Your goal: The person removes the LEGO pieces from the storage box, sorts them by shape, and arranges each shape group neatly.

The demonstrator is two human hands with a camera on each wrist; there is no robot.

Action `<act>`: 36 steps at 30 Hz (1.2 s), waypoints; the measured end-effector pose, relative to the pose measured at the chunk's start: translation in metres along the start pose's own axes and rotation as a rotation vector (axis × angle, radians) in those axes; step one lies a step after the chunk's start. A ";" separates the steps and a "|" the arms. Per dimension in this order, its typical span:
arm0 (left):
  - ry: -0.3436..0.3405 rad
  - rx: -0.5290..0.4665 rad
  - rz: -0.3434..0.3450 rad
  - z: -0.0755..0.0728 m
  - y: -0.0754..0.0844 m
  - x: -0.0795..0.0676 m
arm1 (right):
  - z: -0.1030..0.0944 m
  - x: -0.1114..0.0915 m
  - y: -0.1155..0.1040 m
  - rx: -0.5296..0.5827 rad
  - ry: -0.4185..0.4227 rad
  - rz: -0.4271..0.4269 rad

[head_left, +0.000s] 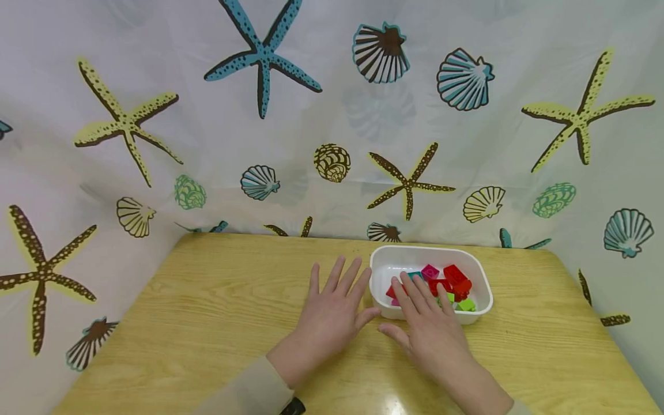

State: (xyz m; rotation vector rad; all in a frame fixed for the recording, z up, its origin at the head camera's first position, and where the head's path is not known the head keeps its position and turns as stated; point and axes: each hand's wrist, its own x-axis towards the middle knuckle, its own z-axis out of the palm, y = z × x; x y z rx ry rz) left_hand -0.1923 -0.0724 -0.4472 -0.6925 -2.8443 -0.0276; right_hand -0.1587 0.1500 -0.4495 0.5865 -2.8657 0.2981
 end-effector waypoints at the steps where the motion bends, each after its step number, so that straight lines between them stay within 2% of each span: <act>1: 0.005 0.003 0.001 0.000 -0.001 0.000 | 0.000 0.000 0.000 -0.002 0.003 -0.002; 8: 0.030 0.012 0.006 -0.002 -0.003 -0.005 | -0.003 0.003 -0.001 -0.013 0.008 -0.008; 18: 0.014 -0.025 -0.020 -0.003 0.000 -0.004 | -0.008 0.006 0.005 0.003 -0.007 0.021; 26: 0.034 -0.081 -0.027 0.000 0.005 0.008 | -0.009 0.005 0.020 0.029 0.001 0.068; 36: -0.010 -0.126 -0.034 0.006 0.017 0.027 | -0.011 0.000 0.039 0.027 -0.017 0.122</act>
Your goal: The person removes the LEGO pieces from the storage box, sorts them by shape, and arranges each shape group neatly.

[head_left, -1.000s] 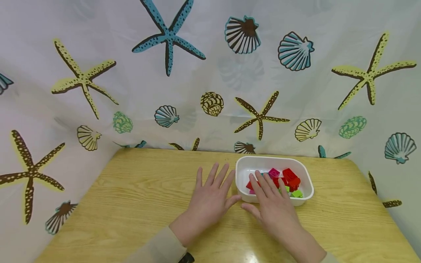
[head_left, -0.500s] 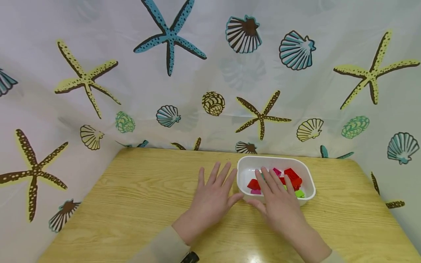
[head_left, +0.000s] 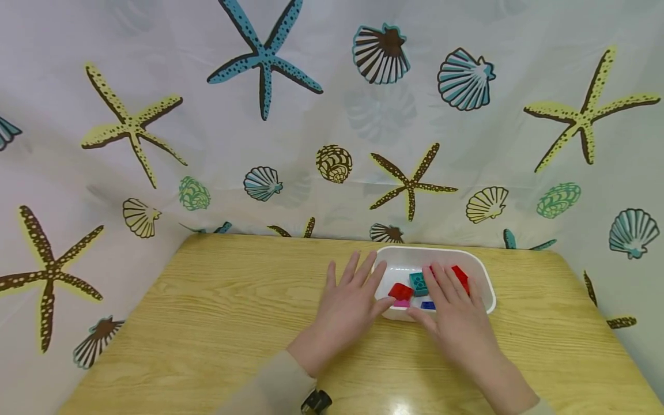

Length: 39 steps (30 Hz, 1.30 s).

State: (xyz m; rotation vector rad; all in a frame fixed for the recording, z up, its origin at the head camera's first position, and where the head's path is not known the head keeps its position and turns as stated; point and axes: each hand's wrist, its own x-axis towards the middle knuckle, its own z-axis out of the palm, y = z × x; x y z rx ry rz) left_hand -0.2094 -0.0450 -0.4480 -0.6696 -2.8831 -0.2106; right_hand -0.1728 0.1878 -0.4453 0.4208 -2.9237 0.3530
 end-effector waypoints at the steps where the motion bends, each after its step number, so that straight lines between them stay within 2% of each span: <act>1: 0.000 0.000 0.005 0.001 0.001 0.002 | 0.000 0.000 0.002 0.005 -0.004 0.005; 14: -0.006 -0.005 0.040 0.016 0.011 0.023 | 0.000 0.004 0.027 0.082 -0.028 0.059; 21: -0.023 -0.012 0.046 0.020 0.015 0.033 | 0.002 0.003 0.042 0.080 -0.036 0.092; 31: -0.027 -0.016 0.061 0.025 0.017 0.042 | 0.002 0.002 0.058 0.109 -0.045 0.137; 34: -0.046 -0.019 0.072 0.023 0.017 0.046 | 0.002 0.002 0.062 0.126 -0.049 0.152; 39: -0.111 -0.083 0.074 0.024 0.016 0.054 | 0.005 0.003 0.070 0.173 -0.061 0.185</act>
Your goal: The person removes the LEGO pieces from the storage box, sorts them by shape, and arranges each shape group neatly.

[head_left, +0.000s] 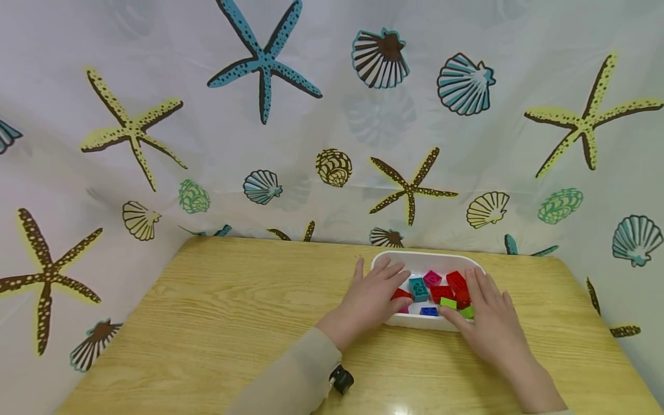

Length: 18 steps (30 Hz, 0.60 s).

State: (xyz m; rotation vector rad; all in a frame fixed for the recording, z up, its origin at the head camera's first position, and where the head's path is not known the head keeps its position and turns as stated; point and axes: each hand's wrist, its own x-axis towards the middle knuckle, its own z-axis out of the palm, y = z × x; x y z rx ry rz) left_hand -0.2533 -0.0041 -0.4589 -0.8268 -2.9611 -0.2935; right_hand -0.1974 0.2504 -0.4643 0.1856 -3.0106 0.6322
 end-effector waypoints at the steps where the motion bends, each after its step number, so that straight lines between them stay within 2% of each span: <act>1: -0.016 -0.020 -0.001 0.000 -0.001 0.002 | 0.000 0.000 0.002 0.012 -0.004 0.007; 7: -0.103 -0.096 -0.003 0.000 -0.004 0.009 | 0.002 0.002 0.010 0.058 -0.031 0.032; 18: -0.186 -0.108 -0.019 -0.004 -0.005 0.019 | -0.002 0.008 0.018 0.142 -0.124 0.081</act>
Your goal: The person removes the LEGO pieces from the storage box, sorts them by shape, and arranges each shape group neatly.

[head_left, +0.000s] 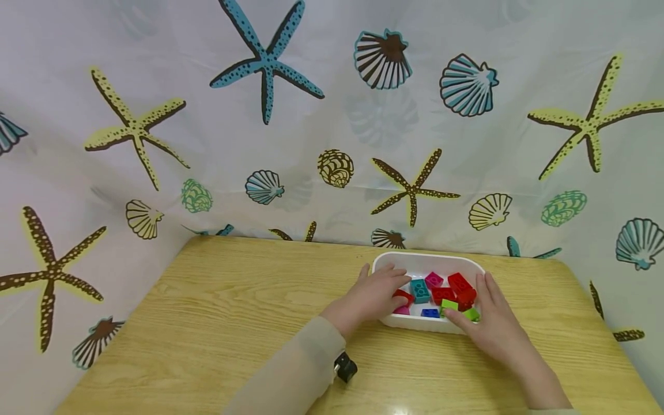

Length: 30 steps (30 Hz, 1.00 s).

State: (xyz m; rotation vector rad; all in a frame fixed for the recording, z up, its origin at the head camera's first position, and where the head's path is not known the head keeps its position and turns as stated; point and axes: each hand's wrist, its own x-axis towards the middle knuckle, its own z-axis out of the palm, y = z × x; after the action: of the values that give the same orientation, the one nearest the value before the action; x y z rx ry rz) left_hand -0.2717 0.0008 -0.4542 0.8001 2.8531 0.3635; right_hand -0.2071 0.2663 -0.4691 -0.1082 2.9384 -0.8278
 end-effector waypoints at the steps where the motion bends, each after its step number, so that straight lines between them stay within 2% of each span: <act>1: -0.005 0.001 0.001 0.000 0.000 0.001 | -0.001 0.000 0.001 0.006 -0.005 0.001; 13: -0.030 -0.006 -0.034 -0.001 0.002 0.005 | -0.002 0.002 0.002 0.060 -0.036 0.003; 22: -0.016 -0.008 -0.072 -0.002 0.007 0.007 | -0.002 0.003 0.004 0.051 -0.029 0.005; 30: -0.003 -0.048 -0.116 -0.003 0.010 0.007 | -0.001 0.002 0.003 0.056 -0.020 0.004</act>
State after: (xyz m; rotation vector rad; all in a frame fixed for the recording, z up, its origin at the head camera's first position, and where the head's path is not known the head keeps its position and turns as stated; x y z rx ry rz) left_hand -0.2737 0.0126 -0.4492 0.6228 2.8593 0.4132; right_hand -0.2093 0.2689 -0.4698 -0.1062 2.8932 -0.9018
